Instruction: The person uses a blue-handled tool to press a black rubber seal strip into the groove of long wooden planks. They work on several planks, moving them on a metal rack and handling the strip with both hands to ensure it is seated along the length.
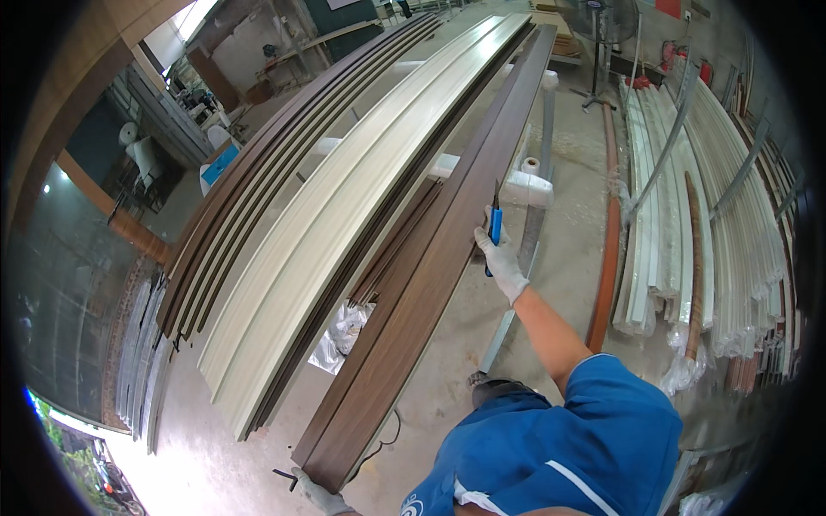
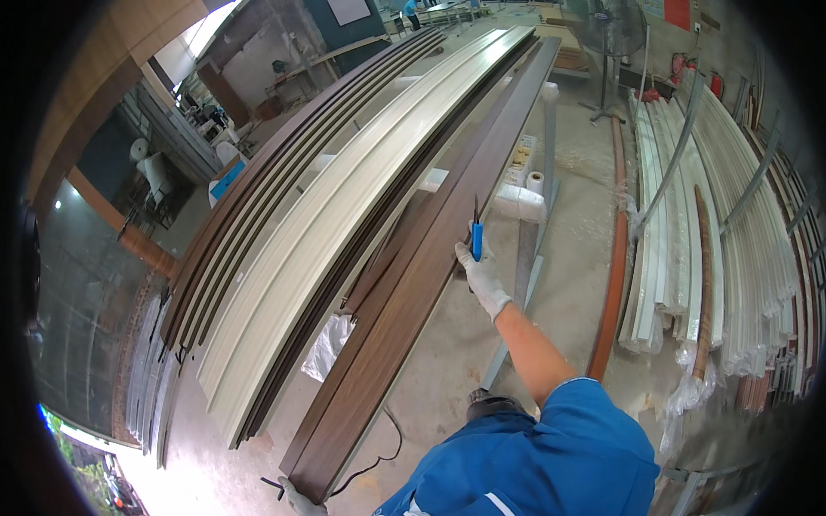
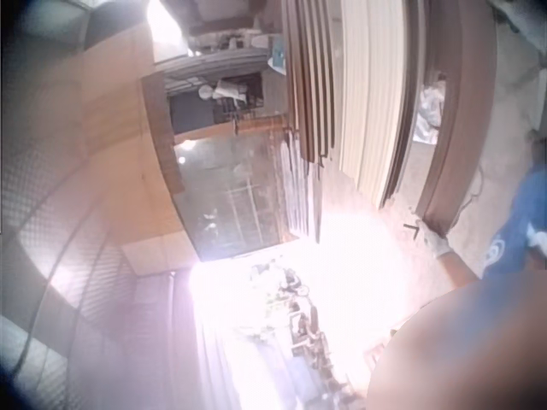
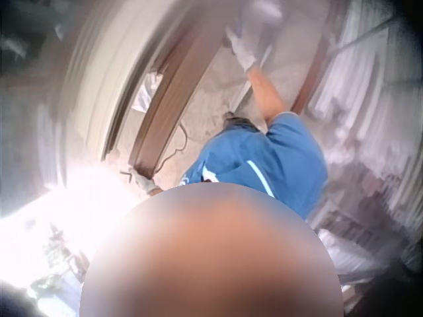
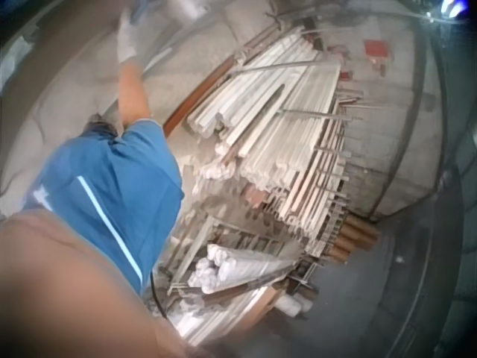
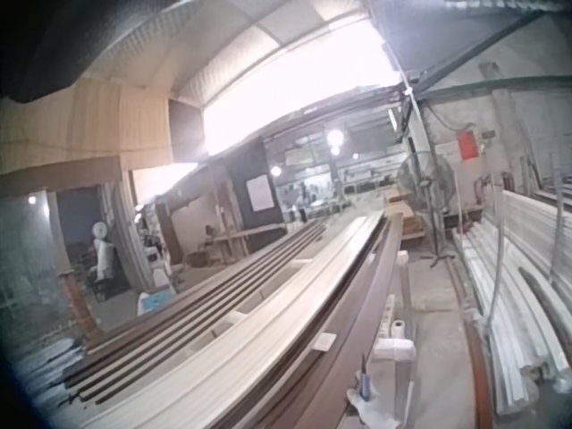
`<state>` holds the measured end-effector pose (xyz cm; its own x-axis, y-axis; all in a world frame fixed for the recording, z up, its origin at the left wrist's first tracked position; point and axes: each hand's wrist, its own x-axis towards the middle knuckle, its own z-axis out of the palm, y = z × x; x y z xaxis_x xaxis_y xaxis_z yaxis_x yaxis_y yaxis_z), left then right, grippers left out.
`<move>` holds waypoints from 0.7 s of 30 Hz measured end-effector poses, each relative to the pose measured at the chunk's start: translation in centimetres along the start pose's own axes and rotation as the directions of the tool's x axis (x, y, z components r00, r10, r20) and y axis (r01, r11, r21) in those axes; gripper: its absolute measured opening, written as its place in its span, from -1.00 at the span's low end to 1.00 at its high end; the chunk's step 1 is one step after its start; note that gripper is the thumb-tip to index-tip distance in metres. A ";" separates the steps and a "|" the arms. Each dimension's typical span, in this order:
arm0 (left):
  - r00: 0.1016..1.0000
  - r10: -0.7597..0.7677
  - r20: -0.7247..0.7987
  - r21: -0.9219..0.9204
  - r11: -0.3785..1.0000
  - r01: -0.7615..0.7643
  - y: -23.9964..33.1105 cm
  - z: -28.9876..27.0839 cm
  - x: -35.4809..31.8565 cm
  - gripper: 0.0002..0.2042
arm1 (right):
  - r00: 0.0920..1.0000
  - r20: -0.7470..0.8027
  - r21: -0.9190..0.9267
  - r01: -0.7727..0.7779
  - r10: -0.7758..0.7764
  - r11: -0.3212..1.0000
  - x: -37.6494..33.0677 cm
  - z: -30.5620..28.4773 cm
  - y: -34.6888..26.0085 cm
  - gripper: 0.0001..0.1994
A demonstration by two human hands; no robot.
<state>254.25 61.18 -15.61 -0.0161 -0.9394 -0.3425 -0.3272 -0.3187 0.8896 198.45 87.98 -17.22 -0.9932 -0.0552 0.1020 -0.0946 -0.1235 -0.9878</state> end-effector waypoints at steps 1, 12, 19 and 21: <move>1.000 -0.006 -0.018 0.004 1.000 0.006 0.2 0.5 0.0 -0.30 | 1.000 0.013 -0.002 0.009 -0.009 1.000 0.5 0.1 0.0 -0.34; 0.994 -0.014 -0.112 0.041 0.999 0.019 3.7 4.5 2.4 -0.29 | 0.992 0.021 0.101 -0.129 0.127 0.987 2.7 3.3 -1.1 -0.33; 0.995 -0.031 -0.098 0.041 0.999 0.036 5.0 7.6 3.3 -0.28 | 0.998 -0.020 0.115 -0.060 0.063 0.992 6.3 4.1 -0.9 -0.34; 0.995 -0.032 -0.094 0.036 0.999 0.036 4.9 8.1 3.3 -0.28 | 0.998 -0.025 0.101 -0.063 0.066 0.993 7.2 3.8 -0.5 -0.34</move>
<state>244.98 57.54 -14.85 0.0829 -0.9363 -0.3413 -0.3612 -0.3474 0.8654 191.60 83.92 -15.60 -0.9987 -0.0383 0.0340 -0.0248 -0.2195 -0.9753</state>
